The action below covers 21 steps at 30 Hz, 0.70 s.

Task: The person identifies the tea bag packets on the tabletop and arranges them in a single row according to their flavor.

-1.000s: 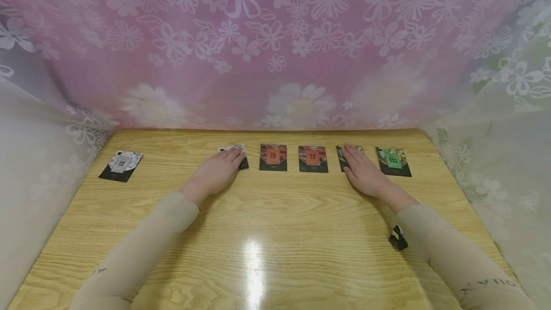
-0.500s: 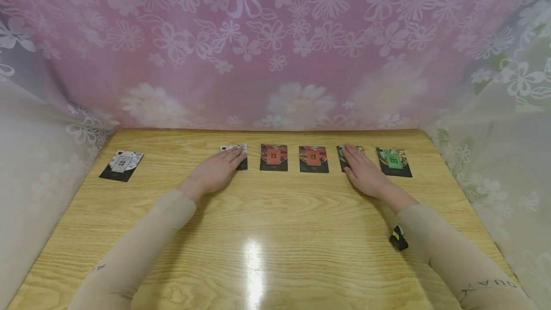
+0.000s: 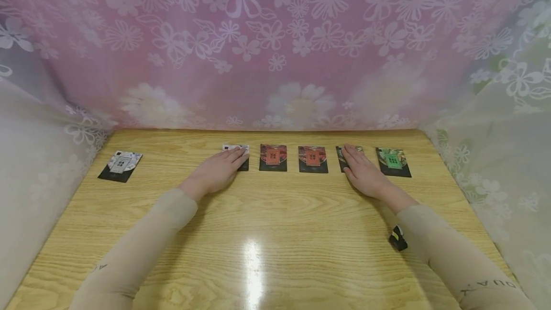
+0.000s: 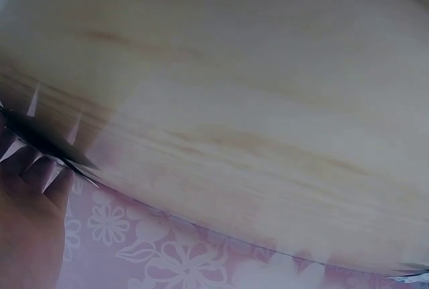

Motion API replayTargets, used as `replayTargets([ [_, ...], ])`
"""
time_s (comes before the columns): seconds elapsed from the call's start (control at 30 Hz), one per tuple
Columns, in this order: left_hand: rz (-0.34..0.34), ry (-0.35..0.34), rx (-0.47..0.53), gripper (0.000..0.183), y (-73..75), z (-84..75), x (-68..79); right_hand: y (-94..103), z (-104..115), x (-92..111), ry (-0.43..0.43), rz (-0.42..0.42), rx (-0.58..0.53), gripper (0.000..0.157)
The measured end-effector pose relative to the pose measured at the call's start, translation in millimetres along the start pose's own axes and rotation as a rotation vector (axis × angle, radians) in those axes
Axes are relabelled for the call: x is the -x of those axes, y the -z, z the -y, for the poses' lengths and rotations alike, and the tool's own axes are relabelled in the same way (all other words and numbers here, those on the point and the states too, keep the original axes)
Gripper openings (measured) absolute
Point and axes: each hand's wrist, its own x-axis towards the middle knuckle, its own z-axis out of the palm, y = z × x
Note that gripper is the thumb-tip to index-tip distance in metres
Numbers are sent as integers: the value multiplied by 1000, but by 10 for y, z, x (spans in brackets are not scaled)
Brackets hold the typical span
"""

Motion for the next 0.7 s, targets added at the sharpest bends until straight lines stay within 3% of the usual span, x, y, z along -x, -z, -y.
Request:
replayTargets([
  [0.17,-1,-2,-21,58,7,9,19,-5,-5,-8,2,1,5,62],
  [0.4,-72,-13,-25,63,39,130,159,0,-2,-8,0,3,4,62],
  [0.7,-109,93,-43,65,64,376,511,12,-7,2,7,1,-1,62],
])
